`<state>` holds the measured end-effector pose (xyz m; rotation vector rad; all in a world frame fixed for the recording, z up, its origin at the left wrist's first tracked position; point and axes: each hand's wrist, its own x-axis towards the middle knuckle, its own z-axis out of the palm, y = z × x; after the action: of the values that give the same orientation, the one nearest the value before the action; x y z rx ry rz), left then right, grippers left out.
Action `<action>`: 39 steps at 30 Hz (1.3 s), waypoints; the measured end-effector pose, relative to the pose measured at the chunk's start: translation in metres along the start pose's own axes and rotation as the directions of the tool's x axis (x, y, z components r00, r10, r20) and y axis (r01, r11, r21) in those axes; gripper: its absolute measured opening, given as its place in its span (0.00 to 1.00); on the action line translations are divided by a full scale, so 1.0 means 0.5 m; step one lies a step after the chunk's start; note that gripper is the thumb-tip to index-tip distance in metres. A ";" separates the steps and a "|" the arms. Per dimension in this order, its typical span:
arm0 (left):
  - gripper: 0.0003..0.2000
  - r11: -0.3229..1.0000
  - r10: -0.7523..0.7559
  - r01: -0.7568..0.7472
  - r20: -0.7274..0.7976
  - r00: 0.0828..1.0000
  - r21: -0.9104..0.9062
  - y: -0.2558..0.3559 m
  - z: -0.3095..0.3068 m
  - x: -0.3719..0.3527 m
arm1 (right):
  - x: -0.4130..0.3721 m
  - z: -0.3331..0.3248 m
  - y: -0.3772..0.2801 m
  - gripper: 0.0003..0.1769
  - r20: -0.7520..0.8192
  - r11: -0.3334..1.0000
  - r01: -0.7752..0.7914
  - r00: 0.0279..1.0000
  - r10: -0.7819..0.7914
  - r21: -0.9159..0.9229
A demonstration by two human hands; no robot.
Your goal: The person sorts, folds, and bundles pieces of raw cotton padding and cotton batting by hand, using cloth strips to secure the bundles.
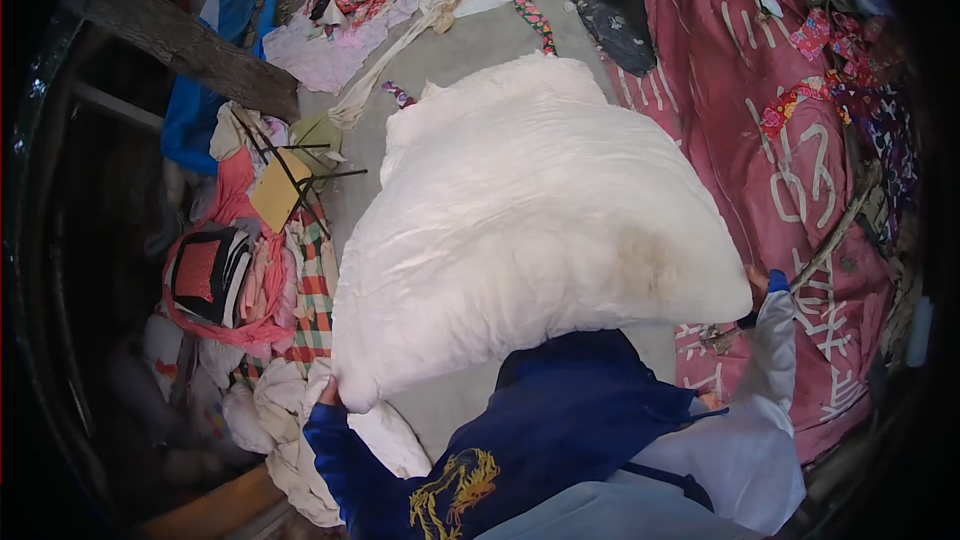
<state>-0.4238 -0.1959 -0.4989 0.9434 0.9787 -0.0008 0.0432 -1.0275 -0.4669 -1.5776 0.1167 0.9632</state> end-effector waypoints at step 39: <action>0.33 0.996 -0.084 0.086 0.044 0.995 -0.037 -0.303 -0.149 -0.103 | -0.016 -0.230 0.481 0.35 -0.577 0.585 -0.388 0.798 -0.173 -0.712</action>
<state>-0.5668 -0.2594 -0.5811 0.8627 0.9761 -0.0730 -0.0404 -1.1953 -0.6565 -2.7691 0.2447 0.5632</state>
